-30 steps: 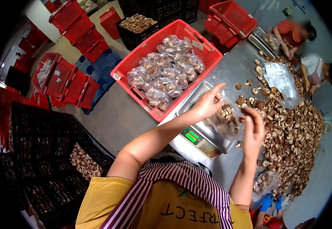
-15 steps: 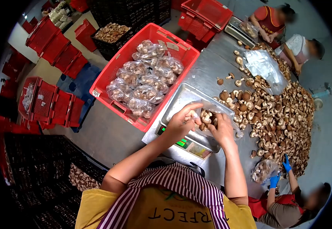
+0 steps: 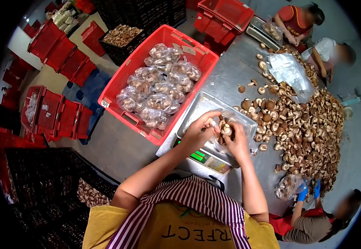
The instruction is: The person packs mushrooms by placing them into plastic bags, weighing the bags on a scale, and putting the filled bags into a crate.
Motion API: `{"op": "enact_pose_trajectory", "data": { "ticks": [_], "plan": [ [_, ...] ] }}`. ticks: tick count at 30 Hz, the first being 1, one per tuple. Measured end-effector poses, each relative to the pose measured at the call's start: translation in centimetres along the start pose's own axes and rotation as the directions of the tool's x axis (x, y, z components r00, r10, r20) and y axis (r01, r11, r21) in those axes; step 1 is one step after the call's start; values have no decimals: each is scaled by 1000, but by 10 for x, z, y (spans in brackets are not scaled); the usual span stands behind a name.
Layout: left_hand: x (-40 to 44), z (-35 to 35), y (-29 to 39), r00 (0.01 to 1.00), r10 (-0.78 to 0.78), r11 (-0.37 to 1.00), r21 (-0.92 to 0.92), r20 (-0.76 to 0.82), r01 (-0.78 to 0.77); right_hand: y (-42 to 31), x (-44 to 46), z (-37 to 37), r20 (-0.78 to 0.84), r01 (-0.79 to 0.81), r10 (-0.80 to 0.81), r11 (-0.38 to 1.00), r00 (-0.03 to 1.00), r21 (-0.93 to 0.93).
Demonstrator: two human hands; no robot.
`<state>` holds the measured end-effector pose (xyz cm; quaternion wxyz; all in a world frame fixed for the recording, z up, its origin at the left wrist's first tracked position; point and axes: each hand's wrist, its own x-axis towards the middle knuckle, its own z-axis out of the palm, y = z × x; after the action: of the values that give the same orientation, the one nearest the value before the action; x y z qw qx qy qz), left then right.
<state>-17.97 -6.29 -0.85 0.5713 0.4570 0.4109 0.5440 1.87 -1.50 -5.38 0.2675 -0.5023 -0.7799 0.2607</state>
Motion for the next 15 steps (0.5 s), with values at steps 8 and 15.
{"op": "enact_pose_trajectory", "data": {
  "ticks": [8, 15],
  "plan": [
    [7, -12, -2, 1000, 17, 987, 161, 13, -19, -33, 4, -118, -140, -270, 410, 785, 901, 557],
    [5, -26, -12, 999, 13, 996, 88, -43, -9, 108, 13, -146, -274, -409, 513, 840, 813, 357]
  ]
}}
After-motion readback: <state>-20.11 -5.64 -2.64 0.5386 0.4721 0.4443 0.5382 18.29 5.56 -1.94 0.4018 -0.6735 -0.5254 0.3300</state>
